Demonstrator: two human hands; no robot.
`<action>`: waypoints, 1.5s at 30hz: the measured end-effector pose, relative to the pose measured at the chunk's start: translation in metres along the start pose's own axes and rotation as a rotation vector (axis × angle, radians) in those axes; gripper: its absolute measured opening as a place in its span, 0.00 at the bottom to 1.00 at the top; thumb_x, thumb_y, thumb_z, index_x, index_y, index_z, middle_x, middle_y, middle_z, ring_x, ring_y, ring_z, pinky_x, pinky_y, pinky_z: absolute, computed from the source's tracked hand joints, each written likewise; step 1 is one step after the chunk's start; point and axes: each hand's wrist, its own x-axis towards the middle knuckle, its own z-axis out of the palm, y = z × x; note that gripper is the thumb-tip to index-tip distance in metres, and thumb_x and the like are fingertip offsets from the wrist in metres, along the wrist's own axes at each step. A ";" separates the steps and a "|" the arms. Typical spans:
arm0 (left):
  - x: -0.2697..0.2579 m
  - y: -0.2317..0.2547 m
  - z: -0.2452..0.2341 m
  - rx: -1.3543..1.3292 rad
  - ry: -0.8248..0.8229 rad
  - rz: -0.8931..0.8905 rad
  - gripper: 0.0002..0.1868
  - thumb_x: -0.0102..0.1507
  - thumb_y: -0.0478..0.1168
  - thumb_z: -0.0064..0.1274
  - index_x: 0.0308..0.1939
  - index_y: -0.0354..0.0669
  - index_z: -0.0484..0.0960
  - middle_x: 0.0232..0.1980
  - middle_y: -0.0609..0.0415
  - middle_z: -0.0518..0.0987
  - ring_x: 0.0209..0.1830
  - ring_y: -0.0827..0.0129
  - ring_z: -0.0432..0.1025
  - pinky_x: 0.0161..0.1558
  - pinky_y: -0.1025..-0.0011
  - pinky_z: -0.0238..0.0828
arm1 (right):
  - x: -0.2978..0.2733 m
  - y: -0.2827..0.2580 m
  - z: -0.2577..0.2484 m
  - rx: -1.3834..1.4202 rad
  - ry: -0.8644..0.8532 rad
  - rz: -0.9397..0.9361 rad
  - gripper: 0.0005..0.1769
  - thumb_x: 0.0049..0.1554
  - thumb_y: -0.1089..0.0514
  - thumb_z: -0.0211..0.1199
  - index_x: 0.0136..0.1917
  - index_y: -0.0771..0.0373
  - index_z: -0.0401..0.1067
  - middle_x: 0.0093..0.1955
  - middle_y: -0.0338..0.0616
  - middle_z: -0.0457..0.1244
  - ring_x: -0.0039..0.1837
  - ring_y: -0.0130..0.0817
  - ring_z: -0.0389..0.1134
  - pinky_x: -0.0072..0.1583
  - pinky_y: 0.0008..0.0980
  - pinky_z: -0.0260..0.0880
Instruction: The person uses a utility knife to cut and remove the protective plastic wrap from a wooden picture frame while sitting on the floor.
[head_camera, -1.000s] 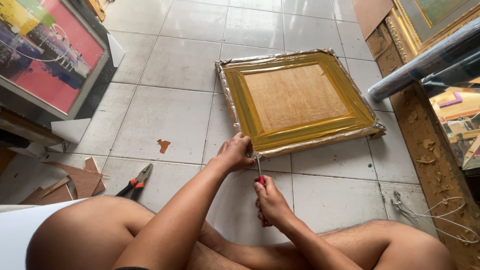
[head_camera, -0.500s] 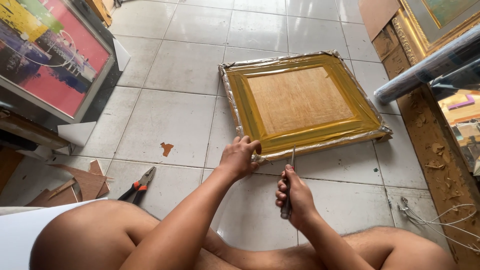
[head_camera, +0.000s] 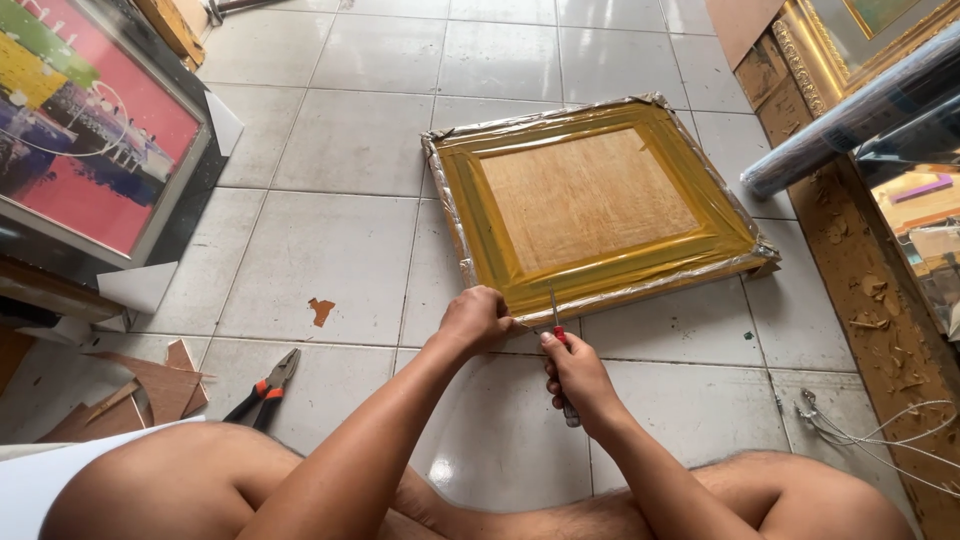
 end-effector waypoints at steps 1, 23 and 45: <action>0.001 0.000 0.001 0.001 0.000 0.000 0.11 0.65 0.46 0.61 0.44 0.46 0.93 0.49 0.44 0.85 0.57 0.43 0.84 0.58 0.48 0.85 | 0.003 0.002 0.001 0.001 0.000 -0.001 0.18 0.72 0.45 0.62 0.56 0.63 0.74 0.36 0.39 0.55 0.32 0.33 0.62 0.30 0.34 0.63; -0.007 0.007 0.008 0.128 0.088 0.125 0.20 0.60 0.40 0.75 0.52 0.42 0.83 0.57 0.43 0.78 0.57 0.30 0.82 0.57 0.41 0.86 | -0.002 -0.007 0.010 -0.342 -0.004 -0.151 0.27 0.65 0.54 0.67 0.77 0.51 0.76 0.33 0.53 0.70 0.32 0.40 0.70 0.37 0.39 0.73; 0.001 -0.033 -0.004 -0.368 -0.099 0.021 0.13 0.58 0.50 0.74 0.43 0.51 0.96 0.44 0.48 0.90 0.51 0.52 0.85 0.59 0.55 0.81 | 0.001 -0.001 0.009 -0.402 -0.018 -0.178 0.28 0.65 0.54 0.68 0.78 0.49 0.75 0.35 0.53 0.72 0.34 0.42 0.73 0.42 0.41 0.75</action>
